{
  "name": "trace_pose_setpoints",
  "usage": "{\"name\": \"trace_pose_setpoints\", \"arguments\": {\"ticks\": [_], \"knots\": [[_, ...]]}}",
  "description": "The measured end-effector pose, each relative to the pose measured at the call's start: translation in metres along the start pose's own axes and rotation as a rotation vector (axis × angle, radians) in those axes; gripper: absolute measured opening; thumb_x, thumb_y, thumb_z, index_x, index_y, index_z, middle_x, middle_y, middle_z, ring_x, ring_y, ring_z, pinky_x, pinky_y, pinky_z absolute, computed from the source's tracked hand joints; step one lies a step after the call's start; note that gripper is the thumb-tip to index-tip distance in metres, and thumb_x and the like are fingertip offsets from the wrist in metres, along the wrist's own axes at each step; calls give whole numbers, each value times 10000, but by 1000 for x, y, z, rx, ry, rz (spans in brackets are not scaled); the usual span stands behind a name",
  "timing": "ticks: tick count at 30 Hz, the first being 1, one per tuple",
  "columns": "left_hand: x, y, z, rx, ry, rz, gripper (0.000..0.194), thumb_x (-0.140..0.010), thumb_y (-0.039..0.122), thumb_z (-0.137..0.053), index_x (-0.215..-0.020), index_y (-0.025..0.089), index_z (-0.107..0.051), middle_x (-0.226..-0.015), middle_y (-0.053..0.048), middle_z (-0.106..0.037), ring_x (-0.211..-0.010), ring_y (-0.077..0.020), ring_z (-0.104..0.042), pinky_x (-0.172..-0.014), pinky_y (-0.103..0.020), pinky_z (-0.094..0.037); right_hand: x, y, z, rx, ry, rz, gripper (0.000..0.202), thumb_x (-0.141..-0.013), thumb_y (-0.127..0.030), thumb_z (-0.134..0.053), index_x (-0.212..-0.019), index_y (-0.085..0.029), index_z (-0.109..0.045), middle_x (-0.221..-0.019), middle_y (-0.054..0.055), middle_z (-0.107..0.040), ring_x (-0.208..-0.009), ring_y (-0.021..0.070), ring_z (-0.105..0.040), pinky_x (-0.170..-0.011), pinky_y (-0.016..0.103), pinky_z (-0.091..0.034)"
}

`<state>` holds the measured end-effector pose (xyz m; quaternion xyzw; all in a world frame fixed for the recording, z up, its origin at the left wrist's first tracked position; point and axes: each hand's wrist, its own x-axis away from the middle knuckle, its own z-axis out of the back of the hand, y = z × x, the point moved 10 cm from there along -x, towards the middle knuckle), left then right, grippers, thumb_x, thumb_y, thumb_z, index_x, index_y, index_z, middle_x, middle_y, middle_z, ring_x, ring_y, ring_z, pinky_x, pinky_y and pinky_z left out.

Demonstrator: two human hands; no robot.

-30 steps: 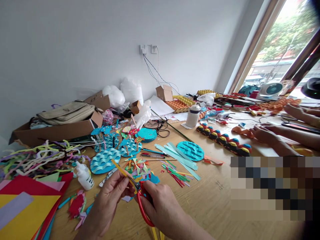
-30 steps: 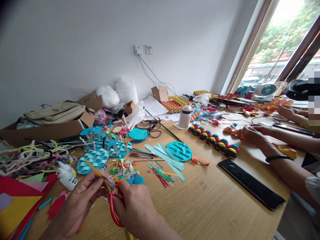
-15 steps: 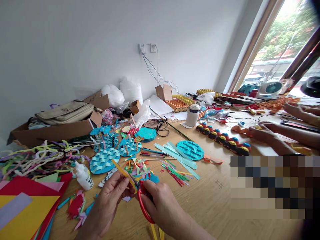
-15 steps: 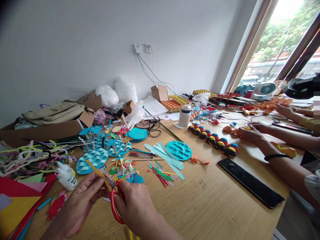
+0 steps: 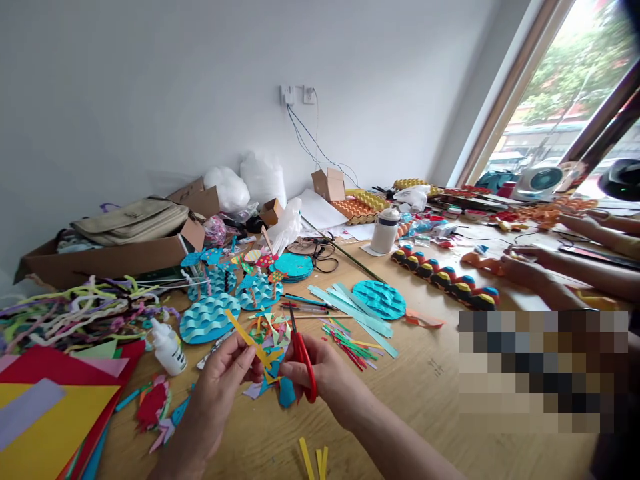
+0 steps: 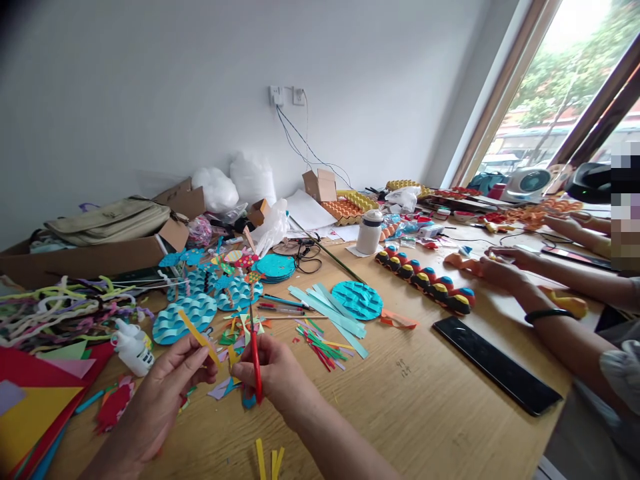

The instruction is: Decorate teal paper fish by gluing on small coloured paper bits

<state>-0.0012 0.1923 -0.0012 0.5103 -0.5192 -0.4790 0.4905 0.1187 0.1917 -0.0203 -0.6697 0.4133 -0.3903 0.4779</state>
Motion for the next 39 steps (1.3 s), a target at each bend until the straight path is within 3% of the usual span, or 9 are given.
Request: {"name": "trace_pose_setpoints", "arguments": {"ticks": [10,17,21,25,32,39], "knots": [[0,0,-6,-16,-36,13,214,-647,388,-635,-682,180,-601,-595,21,-551,-552,-129,-488,-535,-210,-413,-10,-3,-15,-19,55,51,377,-510,-370,-707,-662,-178,-420,-567,-77,-463,-415,44,-409,-409,188,-356],[-1,-2,1,0,13,31,252,-603,401,-676,-689,174,-607,-581,11,-574,-558,-138,-512,-531,-220,-423,-7,-16,-4,241,107,181,234,-637,-324,-592,-679,-183,-411,-579,-55,-435,-487,70,-398,-449,192,-328],[0,3,1,42,-35,12,254,-610,402,-686,-689,169,-623,-582,2,-585,-563,-140,-527,-540,-224,-438,7,-29,-2,640,62,261,219,-754,-316,-504,-620,-171,-410,-519,-67,-355,-482,59,-305,-435,185,-238],[3,6,-4,44,-109,4,221,-641,380,-683,-714,174,-652,-585,-1,-585,-571,-135,-522,-562,-226,-440,20,-35,-5,938,-10,321,223,-803,-313,-461,-643,-158,-474,-535,-57,-410,-484,57,-313,-445,189,-224],[3,5,-7,104,-116,-11,210,-637,379,-691,-720,188,-662,-627,-4,-601,-584,-140,-537,-568,-233,-439,28,-37,-13,1048,-56,326,248,-822,-358,-429,-705,-169,-540,-570,-24,-511,-481,70,-369,-447,192,-231],[2,5,-7,88,-123,-39,199,-658,370,-679,-725,184,-662,-620,-5,-604,-582,-138,-536,-561,-226,-429,31,-40,-16,1176,18,373,236,-802,-381,-449,-699,-184,-526,-555,-24,-499,-471,71,-361,-456,201,-215]]}}
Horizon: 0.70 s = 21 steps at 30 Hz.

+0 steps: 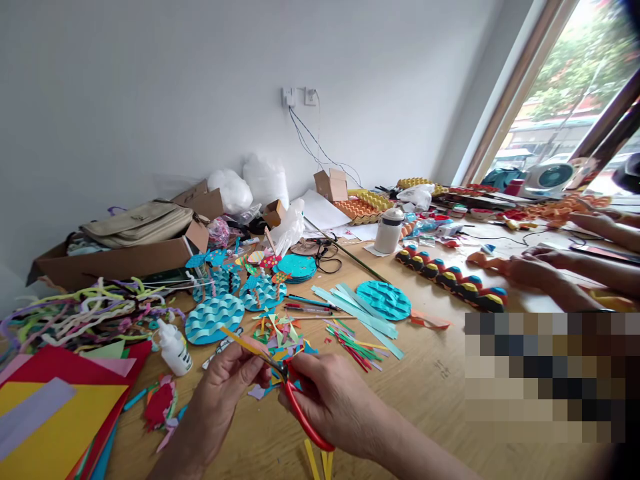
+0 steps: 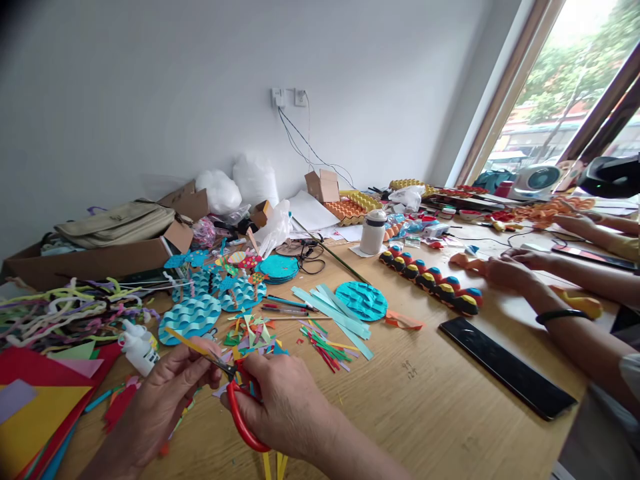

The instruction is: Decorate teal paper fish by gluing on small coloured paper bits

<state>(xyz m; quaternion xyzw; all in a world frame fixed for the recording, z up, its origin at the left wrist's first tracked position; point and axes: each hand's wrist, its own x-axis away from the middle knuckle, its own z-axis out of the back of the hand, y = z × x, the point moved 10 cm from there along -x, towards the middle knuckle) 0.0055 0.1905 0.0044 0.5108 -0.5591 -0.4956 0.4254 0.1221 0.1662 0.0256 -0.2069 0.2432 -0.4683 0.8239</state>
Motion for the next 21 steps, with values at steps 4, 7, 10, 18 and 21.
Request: {"name": "trace_pose_setpoints", "arguments": {"ticks": [4,7,10,18,21], "knots": [[3,0,0,-8,2,-4,191,-668,367,-675,-730,187,-659,-611,-2,-600,-587,-137,-540,-564,-221,-427,1,1,0,50,0,-10,218,-803,-372,-448,-710,-190,-526,-570,-13,-534,-477,78,-387,-459,206,-209],[4,-2,0,-4,1,6,196,-675,380,-670,-733,193,-654,-599,3,-599,-587,-134,-541,-560,-213,-425,1,1,2,79,2,-13,198,-802,-353,-450,-715,-193,-528,-579,-7,-553,-483,83,-405,-462,210,-210],[3,-4,0,12,-7,5,194,-677,383,-671,-735,199,-650,-607,10,-598,-591,-131,-542,-568,-214,-430,1,1,2,104,11,-10,204,-802,-359,-453,-711,-192,-527,-584,-3,-562,-487,87,-417,-463,215,-208],[1,-7,-1,47,-14,7,193,-665,369,-687,-740,195,-654,-637,8,-597,-601,-132,-542,-571,-224,-436,2,0,1,142,16,5,196,-813,-344,-437,-710,-194,-509,-592,-11,-575,-487,83,-434,-461,214,-203],[2,-9,-1,84,-8,22,186,-659,366,-695,-737,202,-653,-650,12,-603,-604,-127,-544,-576,-222,-436,3,-1,1,158,21,0,185,-813,-333,-431,-705,-197,-495,-599,-10,-587,-493,85,-450,-462,213,-205]]}}
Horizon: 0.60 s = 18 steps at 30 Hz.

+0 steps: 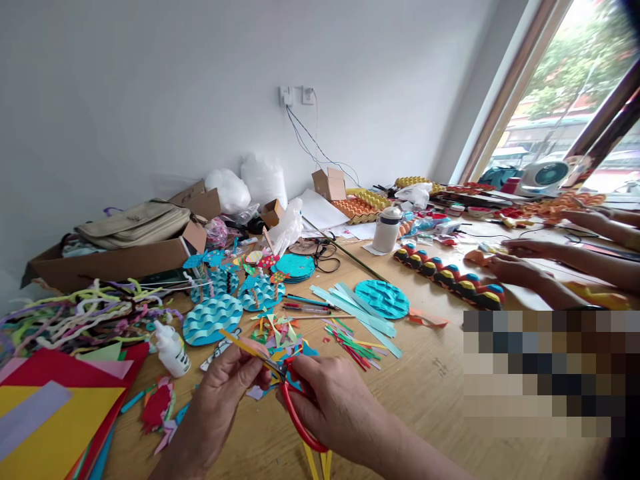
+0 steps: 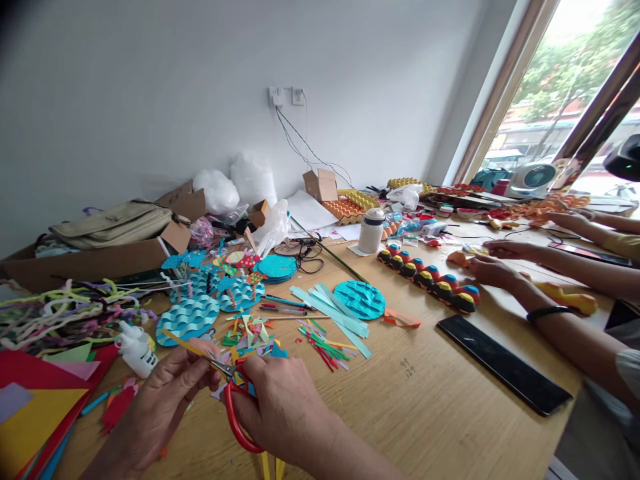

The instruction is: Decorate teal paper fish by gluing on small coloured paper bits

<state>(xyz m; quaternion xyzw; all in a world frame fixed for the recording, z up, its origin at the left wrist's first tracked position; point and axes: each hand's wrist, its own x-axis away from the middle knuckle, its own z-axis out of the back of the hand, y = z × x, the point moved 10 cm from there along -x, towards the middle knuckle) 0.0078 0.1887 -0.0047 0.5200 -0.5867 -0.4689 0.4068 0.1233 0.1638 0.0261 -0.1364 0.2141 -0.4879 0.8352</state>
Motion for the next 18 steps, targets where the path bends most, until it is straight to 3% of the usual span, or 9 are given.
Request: {"name": "trace_pose_setpoints", "arguments": {"ticks": [18], "knots": [[0,-5,-5,99,-49,31,137,-691,316,-683,-760,200,-659,-700,14,-604,-630,-115,-540,-614,-220,-441,4,-3,-1,56,31,52,149,-810,-287,-428,-733,-181,-499,-661,9,-629,-532,102,-521,-487,240,-206]]}}
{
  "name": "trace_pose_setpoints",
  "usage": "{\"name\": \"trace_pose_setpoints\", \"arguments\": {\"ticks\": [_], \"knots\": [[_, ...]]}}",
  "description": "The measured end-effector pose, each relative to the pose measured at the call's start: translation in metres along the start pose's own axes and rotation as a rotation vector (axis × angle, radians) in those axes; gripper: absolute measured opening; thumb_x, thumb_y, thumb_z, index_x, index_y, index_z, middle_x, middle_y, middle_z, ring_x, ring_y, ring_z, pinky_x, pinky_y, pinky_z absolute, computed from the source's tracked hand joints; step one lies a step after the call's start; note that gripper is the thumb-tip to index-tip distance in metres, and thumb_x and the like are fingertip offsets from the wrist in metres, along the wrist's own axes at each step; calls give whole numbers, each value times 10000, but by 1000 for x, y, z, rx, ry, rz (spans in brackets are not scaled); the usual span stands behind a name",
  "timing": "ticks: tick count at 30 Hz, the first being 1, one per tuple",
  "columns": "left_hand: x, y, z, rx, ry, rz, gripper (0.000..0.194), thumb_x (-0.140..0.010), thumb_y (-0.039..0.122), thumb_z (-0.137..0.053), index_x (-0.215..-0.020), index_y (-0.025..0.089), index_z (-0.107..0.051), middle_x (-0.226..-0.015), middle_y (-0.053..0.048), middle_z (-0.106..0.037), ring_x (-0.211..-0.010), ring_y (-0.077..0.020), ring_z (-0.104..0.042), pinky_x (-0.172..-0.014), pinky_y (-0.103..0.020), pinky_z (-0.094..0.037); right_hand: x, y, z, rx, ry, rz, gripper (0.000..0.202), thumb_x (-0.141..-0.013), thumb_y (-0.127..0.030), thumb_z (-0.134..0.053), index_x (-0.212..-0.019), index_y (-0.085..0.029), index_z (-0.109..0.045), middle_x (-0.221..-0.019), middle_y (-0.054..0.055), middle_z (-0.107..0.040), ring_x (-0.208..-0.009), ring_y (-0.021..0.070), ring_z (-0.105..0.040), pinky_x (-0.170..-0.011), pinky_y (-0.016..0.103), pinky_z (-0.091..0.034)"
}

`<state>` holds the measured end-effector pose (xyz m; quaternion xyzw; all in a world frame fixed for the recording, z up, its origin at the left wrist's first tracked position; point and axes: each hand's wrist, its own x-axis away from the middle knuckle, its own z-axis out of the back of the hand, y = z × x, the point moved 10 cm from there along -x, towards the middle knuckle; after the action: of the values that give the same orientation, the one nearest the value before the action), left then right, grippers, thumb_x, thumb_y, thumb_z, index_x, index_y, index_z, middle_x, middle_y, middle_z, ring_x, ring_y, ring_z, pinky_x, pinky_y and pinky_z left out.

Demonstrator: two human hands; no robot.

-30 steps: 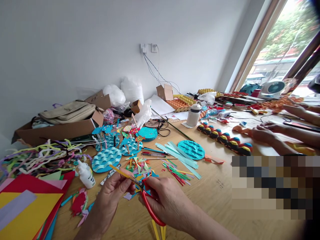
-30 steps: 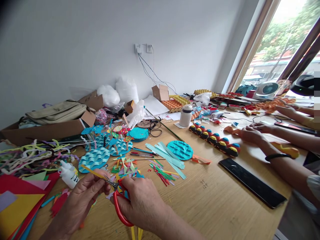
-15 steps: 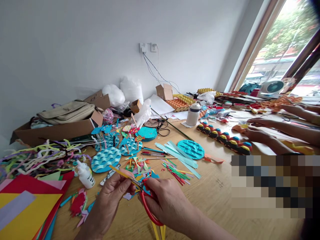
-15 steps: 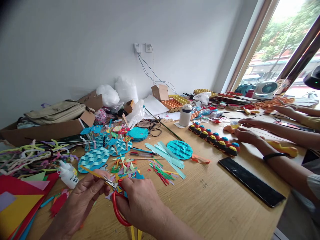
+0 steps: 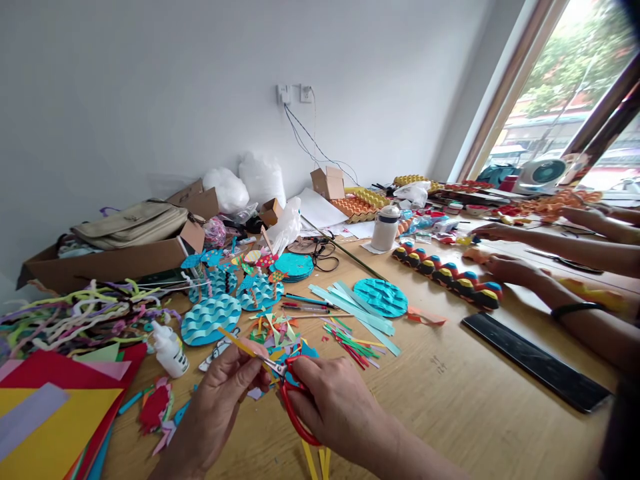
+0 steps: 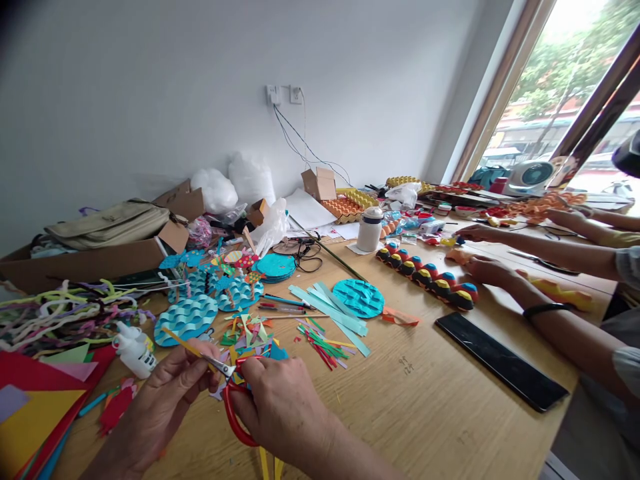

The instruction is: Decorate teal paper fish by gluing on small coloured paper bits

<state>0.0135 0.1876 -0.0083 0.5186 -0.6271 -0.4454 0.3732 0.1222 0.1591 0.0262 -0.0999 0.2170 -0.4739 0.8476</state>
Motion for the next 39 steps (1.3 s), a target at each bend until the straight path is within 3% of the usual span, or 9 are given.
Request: {"name": "trace_pose_setpoints", "arguments": {"ticks": [10,28,39], "knots": [[0,3,2,-17,46,-13,169,-659,335,-704,-736,190,-663,-653,12,-604,-597,-117,-533,-580,-218,-446,-3,8,-2,-121,-70,-89,185,-818,-334,-425,-722,-194,-499,-615,-1,-594,-506,88,-466,-466,214,-210],[-1,2,1,-93,5,-20,167,-701,349,-663,-756,191,-662,-658,7,-599,-616,-126,-530,-604,-227,-434,-4,4,-1,-72,-81,-53,203,-812,-344,-430,-747,-186,-540,-646,21,-619,-544,109,-519,-485,214,-247],[-1,0,4,-57,37,-2,175,-661,347,-699,-735,192,-664,-650,13,-600,-603,-122,-534,-590,-223,-438,-5,5,-4,-38,-77,-56,203,-813,-340,-422,-726,-191,-529,-628,16,-620,-520,102,-506,-469,211,-235]]}}
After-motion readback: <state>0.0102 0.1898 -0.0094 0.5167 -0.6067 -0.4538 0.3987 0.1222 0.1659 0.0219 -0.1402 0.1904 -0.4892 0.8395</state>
